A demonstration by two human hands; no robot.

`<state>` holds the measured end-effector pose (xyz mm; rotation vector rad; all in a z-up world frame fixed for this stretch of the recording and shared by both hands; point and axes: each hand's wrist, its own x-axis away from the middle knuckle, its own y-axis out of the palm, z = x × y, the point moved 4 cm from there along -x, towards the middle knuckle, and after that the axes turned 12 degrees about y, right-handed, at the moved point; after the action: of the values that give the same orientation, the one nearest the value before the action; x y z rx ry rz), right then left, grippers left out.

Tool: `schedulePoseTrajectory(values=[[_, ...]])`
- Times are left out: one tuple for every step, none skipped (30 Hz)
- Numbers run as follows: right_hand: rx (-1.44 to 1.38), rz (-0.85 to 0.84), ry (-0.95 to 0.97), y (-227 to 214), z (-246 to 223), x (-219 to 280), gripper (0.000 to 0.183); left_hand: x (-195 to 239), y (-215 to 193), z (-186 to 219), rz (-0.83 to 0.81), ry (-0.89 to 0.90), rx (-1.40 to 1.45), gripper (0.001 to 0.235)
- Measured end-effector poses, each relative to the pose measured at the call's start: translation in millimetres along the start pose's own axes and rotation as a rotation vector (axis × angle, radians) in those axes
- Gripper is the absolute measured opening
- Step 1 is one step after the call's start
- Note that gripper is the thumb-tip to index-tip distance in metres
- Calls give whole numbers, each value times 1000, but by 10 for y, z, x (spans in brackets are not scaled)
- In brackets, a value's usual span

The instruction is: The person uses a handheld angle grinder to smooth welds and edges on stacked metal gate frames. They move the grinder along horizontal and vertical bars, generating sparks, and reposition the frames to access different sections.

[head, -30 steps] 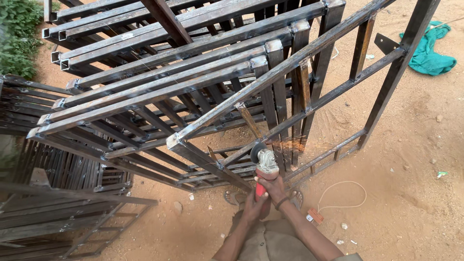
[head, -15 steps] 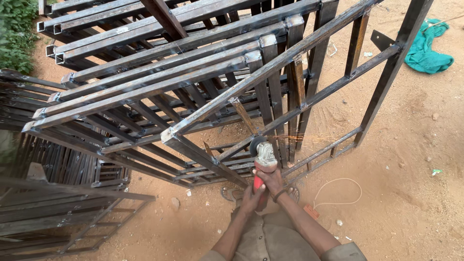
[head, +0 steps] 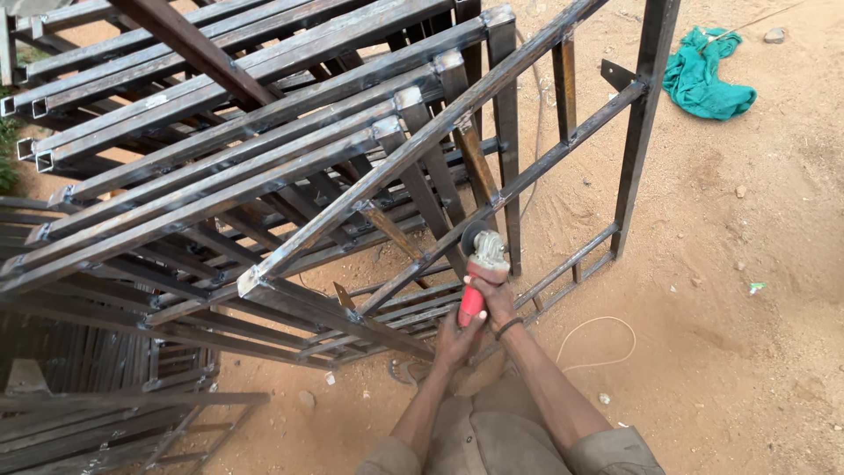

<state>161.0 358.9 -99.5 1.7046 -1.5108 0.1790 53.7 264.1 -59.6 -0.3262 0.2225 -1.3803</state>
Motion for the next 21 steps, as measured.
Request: schedulePoseTrajectory(values=[[-59,-7,4,-21,-106,-54,41,-126,23,79,-21,-6,-65,59],[-91,-14,25,-41,-171,-59,40,-193,46,157,-24,2,-67,58],[-123,-22,45,-59,-220,-39,39,-223,69,222,-27,10,-70,58],[-151,-29,63,-88,-268,-12,38,-233,117,271,-30,20,-69,57],[-137,-30,73,-108,-298,39,37,-200,160,299,-26,1,-45,56],[-124,-39,74,-92,-374,46,37,-229,196,333,-19,-8,-23,55],[-110,-47,75,-77,-438,58,37,-245,240,356,-13,-17,-1,55],[-120,-55,60,-79,-501,57,39,-268,282,377,11,18,17,56],[-131,-63,46,-82,-548,52,41,-297,317,387,35,52,36,57],[-139,-72,37,-79,-566,57,44,-311,331,392,62,82,55,58],[-118,-57,17,-84,-605,25,42,-356,353,355,60,15,57,57],[-90,-45,10,-100,-585,33,40,-322,365,312,67,-63,59,56],[-61,-34,3,-115,-559,34,39,-286,366,272,75,-141,60,55],[-66,-37,-4,-140,-534,44,38,-250,382,279,61,-126,38,54],[-71,-41,-12,-161,-501,64,37,-202,387,298,48,-111,16,54],[-75,-50,-31,-166,-530,24,37,-234,397,332,37,-83,-5,53],[-59,-75,-29,-159,-536,3,39,-242,398,383,62,-33,14,53],[-51,-89,-31,-169,-549,-17,41,-257,410,440,73,18,33,53],[-42,-104,-34,-179,-566,-46,43,-287,427,492,84,69,52,54],[1,-109,-50,-182,-532,-30,39,-253,419,520,89,84,57,53],[44,-115,-67,-181,-504,-27,36,-240,413,538,95,100,62,52]])
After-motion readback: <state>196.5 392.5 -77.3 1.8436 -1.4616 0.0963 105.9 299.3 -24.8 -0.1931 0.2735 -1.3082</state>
